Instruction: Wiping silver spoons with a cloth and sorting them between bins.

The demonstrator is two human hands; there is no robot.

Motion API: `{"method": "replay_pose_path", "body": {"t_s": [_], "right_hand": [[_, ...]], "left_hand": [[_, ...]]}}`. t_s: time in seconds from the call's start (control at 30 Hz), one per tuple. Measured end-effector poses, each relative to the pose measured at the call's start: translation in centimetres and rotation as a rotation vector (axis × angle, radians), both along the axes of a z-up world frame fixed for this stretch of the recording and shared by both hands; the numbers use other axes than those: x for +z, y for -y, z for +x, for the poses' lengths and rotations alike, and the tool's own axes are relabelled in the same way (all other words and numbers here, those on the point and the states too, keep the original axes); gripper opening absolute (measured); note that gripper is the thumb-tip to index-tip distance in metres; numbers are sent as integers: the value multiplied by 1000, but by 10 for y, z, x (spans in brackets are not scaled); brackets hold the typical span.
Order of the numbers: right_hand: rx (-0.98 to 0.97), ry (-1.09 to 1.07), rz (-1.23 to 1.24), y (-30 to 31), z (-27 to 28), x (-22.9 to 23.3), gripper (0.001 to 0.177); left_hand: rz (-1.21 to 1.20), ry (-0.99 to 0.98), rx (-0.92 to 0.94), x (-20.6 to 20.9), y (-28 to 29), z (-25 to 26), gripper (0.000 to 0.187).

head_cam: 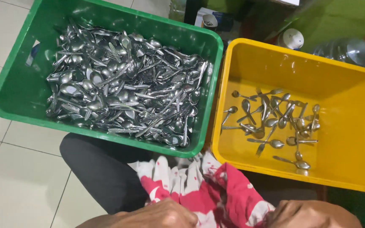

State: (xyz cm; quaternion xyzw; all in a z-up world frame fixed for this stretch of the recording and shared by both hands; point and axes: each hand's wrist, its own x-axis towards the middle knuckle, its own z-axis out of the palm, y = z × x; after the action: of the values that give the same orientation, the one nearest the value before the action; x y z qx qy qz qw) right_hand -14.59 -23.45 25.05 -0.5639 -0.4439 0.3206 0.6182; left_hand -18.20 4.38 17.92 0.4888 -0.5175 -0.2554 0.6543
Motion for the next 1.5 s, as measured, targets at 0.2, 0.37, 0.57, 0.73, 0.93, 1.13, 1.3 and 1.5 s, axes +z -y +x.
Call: {"method": "replay_pose_path", "body": {"t_s": [0.2, 0.37, 0.57, 0.73, 0.93, 1.13, 1.3, 1.5], "right_hand": [[-333, -340, 440, -26, -30, -26, 43], [-576, -295, 258, -27, -52, -45, 49], [-564, -276, 365, 2, -31, -54, 66], [-568, -414, 694, 24, 34, -71, 44], [-1308, -330, -1, -80, 144, -146, 35], [-1244, -63, -228, -114, 157, -227, 47], [-1305, 71, -256, -108, 158, -248, 28], [-1269, 84, -262, -115, 160, -245, 29]], "left_hand": [[30, 295, 244, 72, 25, 21, 37], [72, 438, 695, 73, 47, 27, 22], [106, 159, 546, 37, 54, 34, 78], [460, -178, 250, -5, 84, 8, 94], [840, 111, 607, -93, 57, 11, 44], [764, 116, 1156, -136, -36, 116, 30], [905, 280, 1499, -222, -99, 243, 6], [1145, 583, 1589, -270, -122, 351, 8]]}}
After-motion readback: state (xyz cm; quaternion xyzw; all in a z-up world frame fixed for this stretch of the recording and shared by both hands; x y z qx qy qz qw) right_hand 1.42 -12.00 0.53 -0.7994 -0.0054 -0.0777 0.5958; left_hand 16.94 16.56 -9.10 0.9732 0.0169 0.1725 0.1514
